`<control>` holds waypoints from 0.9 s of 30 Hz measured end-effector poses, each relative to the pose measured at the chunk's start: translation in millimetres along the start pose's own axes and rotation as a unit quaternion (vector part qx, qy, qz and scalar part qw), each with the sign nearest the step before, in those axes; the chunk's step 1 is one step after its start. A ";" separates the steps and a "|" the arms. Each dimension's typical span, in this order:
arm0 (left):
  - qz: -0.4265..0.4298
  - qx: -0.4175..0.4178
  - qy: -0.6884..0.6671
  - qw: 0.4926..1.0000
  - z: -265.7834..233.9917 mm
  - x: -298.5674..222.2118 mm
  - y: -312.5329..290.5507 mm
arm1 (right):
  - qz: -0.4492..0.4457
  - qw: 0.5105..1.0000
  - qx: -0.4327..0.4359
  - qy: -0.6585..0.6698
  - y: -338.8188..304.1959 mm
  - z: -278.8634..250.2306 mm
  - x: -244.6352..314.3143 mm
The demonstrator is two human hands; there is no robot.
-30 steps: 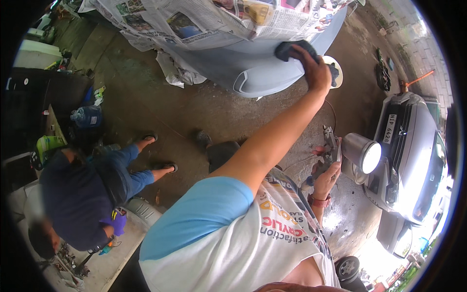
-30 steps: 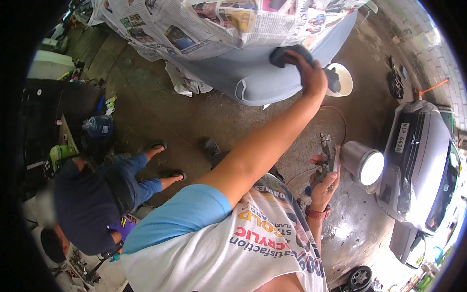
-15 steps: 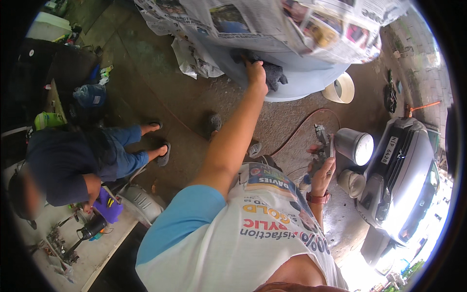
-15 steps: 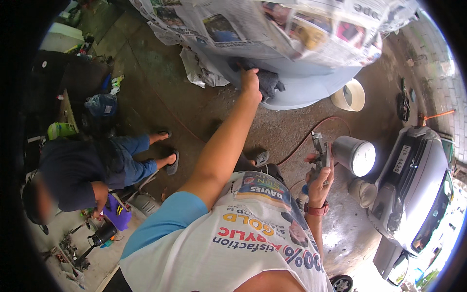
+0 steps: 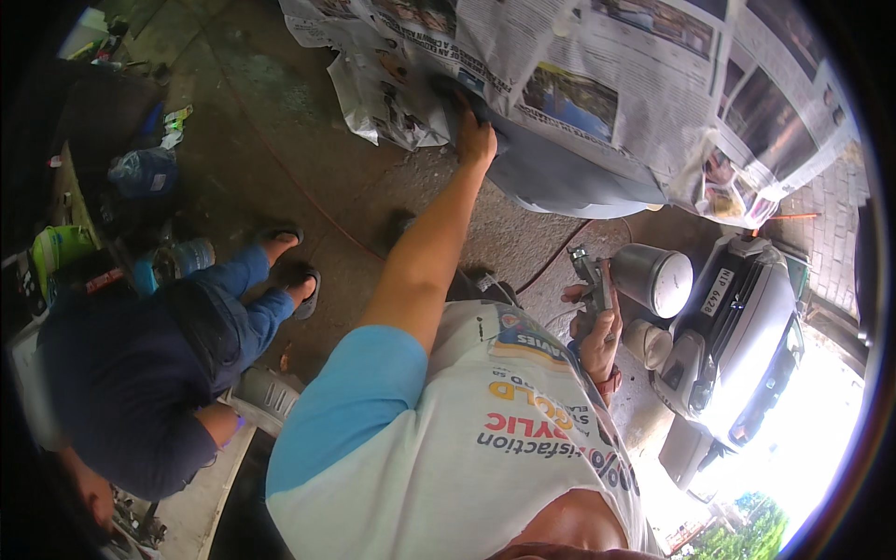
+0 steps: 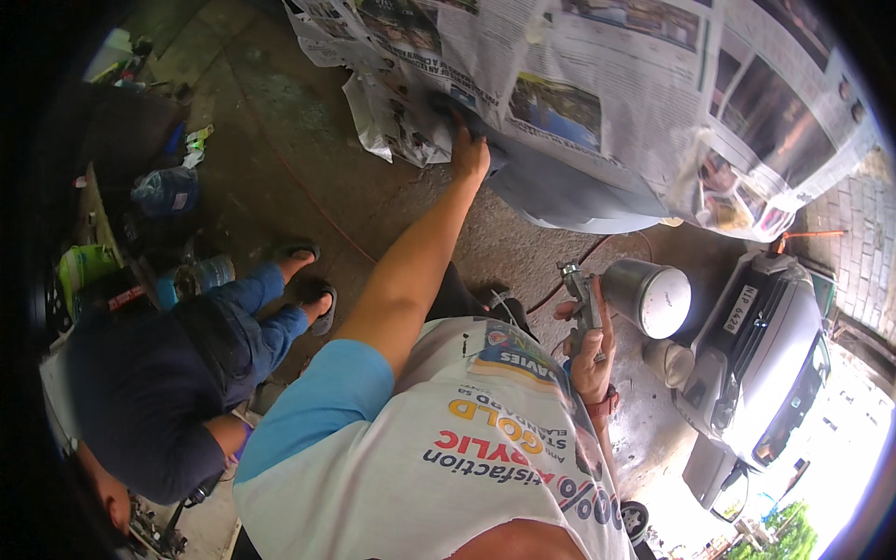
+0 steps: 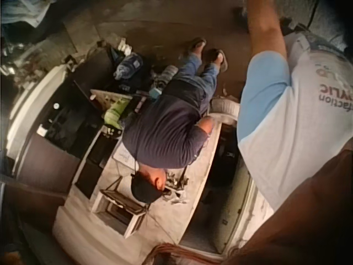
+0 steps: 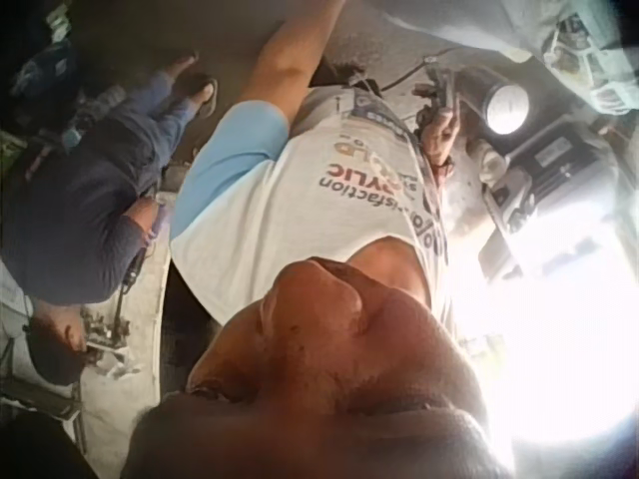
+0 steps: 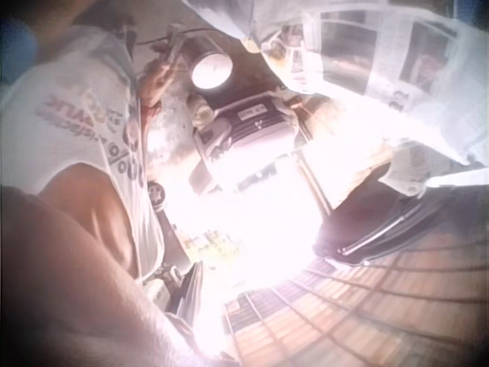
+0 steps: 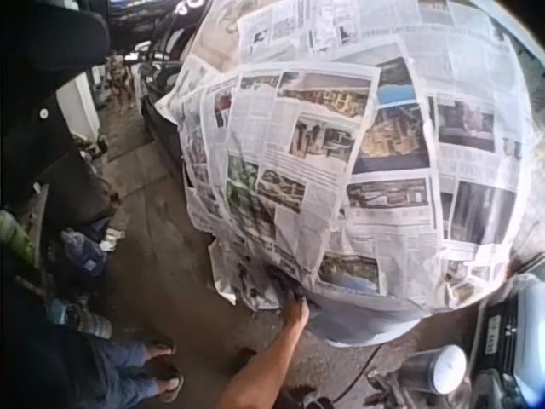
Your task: The person uses a spray gun to apply paint to a car bumper, which is partially covered with newspaper. They wipe the surface with a cloth and adjust the newspaper to ensure even coverage.
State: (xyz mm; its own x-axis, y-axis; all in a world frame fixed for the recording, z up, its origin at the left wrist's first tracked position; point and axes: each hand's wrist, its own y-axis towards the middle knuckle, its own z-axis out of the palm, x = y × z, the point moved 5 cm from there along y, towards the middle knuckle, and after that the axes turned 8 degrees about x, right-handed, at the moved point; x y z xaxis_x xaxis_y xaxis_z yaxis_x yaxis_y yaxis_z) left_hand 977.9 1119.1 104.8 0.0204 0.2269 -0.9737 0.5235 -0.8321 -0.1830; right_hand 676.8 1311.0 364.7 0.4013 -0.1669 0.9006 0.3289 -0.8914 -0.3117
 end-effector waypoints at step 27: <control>0.019 0.205 0.066 0.976 44.6 -18.7 -74.6 | 0.022 0.998 -0.055 -0.020 50.2 71.8 40.6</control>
State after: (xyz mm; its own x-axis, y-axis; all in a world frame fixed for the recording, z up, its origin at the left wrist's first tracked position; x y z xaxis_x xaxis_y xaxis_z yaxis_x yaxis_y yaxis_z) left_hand 900.5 1154.4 130.5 0.1563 0.2333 -0.9598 0.1360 -0.9675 -0.2130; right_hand 771.0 1289.7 363.9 0.4468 -0.1914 0.8739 0.2158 -0.9249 -0.3129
